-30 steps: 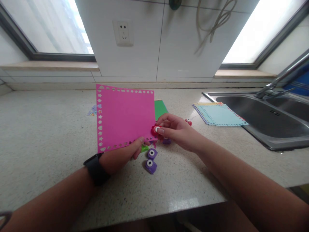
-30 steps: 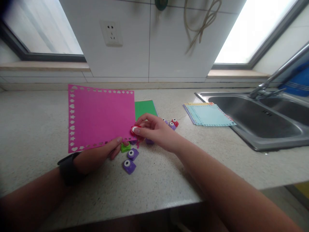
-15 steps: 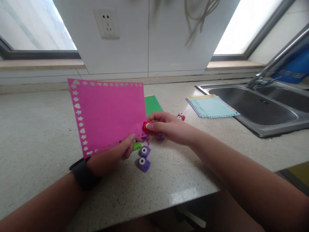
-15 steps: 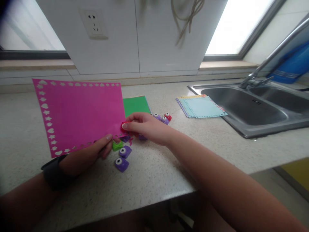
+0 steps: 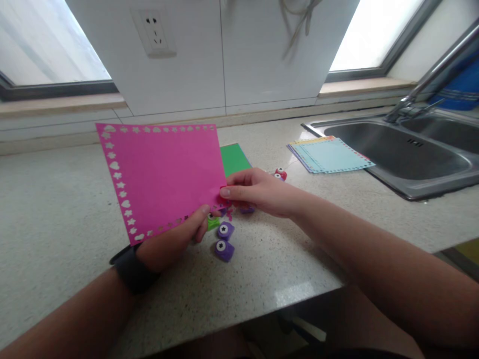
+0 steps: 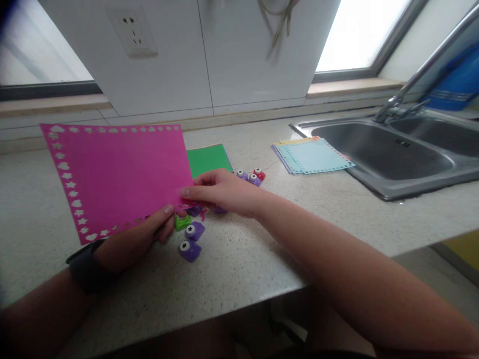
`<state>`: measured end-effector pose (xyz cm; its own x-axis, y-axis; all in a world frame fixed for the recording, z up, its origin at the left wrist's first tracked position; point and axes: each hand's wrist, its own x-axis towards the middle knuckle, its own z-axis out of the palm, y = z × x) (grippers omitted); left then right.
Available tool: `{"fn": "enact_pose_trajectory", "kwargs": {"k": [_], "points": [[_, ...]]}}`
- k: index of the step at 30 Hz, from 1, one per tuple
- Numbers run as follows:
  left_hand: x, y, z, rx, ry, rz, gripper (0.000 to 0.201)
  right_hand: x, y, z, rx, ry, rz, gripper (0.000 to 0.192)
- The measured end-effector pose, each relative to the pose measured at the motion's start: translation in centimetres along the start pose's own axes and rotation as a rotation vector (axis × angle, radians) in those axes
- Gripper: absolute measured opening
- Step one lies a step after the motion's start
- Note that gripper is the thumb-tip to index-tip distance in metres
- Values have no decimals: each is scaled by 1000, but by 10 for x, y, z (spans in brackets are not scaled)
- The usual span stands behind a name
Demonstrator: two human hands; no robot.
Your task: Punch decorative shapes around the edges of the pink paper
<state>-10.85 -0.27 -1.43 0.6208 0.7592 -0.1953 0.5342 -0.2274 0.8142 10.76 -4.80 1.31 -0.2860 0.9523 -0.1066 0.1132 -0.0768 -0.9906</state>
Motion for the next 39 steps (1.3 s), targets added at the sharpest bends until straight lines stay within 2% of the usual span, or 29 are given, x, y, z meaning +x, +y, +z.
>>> {"fn": "enact_pose_trajectory", "kwargs": {"k": [12,39], "points": [[1,-7,0,11,-1,21,58,3,10,-3,10,18,-25,39],[-1,-1,-2,39,1,32,57,2,8,-3,-65,-11,-34,41]]}}
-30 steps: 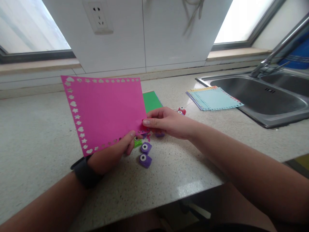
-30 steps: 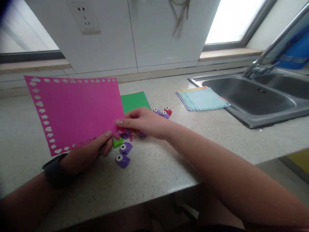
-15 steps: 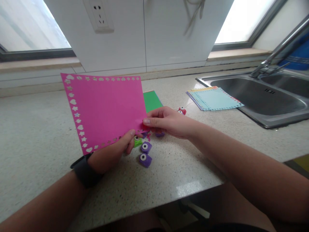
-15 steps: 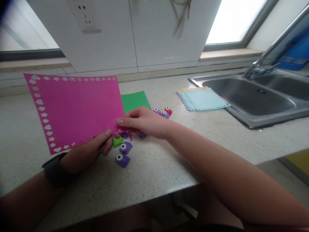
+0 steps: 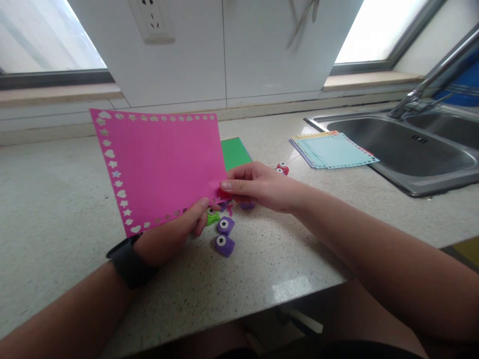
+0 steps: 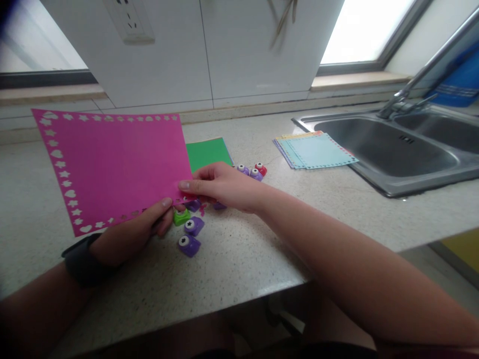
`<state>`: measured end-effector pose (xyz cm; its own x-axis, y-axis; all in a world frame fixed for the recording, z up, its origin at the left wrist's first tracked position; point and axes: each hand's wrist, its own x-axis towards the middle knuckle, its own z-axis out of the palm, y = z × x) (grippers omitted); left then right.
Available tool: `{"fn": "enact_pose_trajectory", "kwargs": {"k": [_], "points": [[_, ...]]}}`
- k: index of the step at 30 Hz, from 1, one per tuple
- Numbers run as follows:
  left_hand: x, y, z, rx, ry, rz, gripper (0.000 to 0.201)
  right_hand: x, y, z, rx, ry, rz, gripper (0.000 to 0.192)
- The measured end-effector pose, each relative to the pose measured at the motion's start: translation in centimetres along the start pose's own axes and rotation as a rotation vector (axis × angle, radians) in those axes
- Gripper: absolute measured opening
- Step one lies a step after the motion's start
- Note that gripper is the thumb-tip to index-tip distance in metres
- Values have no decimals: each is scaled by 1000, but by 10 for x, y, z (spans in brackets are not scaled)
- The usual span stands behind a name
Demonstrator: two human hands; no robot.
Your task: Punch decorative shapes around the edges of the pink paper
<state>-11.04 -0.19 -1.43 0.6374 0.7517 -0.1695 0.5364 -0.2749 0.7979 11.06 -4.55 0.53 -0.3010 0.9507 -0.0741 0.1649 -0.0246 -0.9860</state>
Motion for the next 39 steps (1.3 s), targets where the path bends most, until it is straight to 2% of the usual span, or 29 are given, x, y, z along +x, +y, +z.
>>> {"fn": "enact_pose_trajectory", "kwargs": {"k": [11,39], "points": [[1,1,1,25,-4,6,57,1,0,0,-11,-10,-21,35],[0,3,1,31,20,-16,57,1,0,1,-26,11,-12,39]]}}
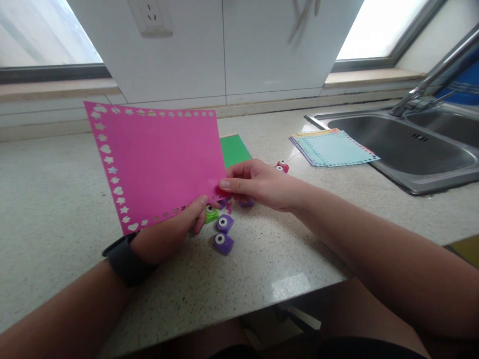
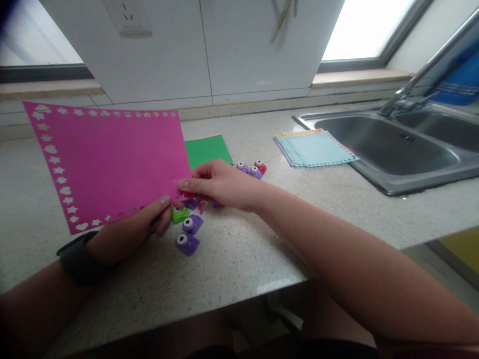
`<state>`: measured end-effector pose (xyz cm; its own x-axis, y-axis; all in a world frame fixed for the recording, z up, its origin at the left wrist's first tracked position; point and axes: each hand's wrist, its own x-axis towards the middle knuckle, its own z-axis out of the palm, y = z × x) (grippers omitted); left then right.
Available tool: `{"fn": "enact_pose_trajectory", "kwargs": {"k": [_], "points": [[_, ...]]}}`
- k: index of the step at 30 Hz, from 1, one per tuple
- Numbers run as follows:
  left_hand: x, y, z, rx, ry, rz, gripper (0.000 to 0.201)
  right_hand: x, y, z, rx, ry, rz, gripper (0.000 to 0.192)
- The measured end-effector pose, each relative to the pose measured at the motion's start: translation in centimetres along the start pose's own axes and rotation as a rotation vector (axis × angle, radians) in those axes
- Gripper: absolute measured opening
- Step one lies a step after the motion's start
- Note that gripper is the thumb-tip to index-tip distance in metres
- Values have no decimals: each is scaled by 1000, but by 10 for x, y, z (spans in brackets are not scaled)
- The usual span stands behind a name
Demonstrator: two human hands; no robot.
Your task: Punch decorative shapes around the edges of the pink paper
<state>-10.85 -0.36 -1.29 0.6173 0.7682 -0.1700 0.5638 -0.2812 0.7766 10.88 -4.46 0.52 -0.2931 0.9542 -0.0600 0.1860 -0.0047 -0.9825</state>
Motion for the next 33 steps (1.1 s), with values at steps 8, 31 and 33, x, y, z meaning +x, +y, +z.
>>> {"fn": "enact_pose_trajectory", "kwargs": {"k": [8,31,33], "points": [[0,1,-1,0,-11,10,56,0,-1,2,13,-4,-6,36],[-1,-2,0,-29,-1,33,57,-3,-4,11,37,29,-102,25],[-1,-3,0,-45,-6,31,56,-2,-4,11,60,-2,-109,24]]}}
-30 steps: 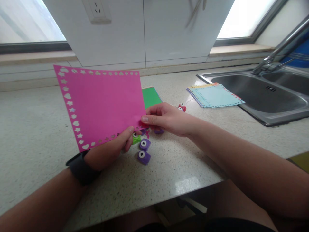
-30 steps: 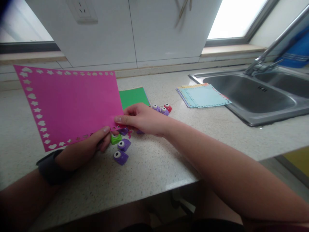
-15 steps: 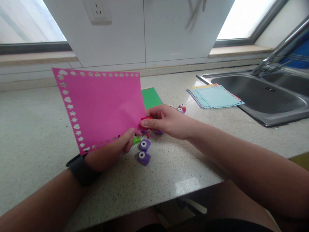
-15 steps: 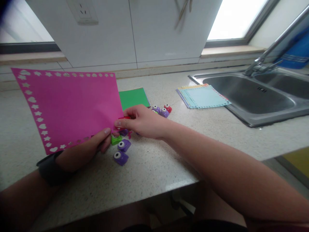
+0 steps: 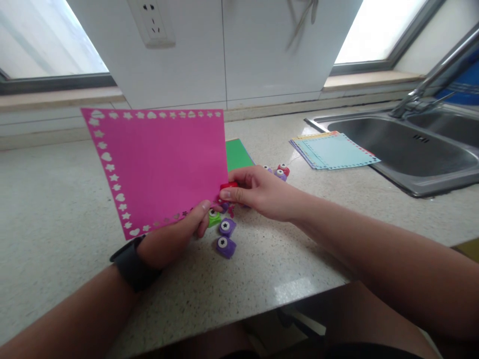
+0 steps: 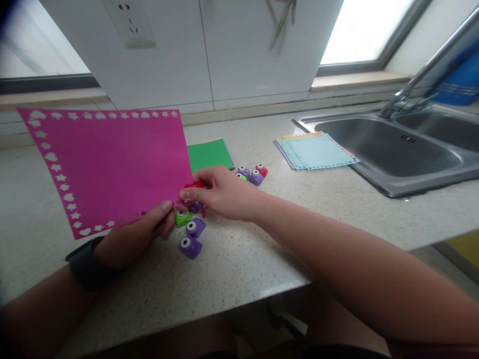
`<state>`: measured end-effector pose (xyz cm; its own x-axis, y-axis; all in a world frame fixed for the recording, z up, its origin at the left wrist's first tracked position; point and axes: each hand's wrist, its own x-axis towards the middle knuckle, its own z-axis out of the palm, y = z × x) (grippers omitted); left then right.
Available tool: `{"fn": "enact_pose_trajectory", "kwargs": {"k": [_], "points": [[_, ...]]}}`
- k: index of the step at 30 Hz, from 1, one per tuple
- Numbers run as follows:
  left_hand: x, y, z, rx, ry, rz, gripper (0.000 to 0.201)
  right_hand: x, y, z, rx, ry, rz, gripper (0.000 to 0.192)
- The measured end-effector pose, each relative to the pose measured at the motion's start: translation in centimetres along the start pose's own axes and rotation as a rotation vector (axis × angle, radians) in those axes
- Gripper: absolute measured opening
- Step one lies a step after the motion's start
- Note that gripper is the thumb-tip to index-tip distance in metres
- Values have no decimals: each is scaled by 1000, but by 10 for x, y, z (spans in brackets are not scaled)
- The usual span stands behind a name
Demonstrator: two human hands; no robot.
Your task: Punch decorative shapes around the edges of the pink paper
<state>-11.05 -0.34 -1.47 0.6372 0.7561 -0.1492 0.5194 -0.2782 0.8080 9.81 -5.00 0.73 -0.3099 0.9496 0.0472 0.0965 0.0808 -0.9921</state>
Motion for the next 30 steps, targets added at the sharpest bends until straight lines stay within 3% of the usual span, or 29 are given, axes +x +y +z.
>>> {"fn": "enact_pose_trajectory", "kwargs": {"k": [7,14,30], "points": [[0,0,0,-47,-11,24,55,0,-5,-1,10,-36,-6,27],[1,2,2,-112,60,34,54,-1,-4,-8,23,146,-12,22],[1,1,1,-120,44,48,54,-1,-4,-11,21,124,29,26]]}}
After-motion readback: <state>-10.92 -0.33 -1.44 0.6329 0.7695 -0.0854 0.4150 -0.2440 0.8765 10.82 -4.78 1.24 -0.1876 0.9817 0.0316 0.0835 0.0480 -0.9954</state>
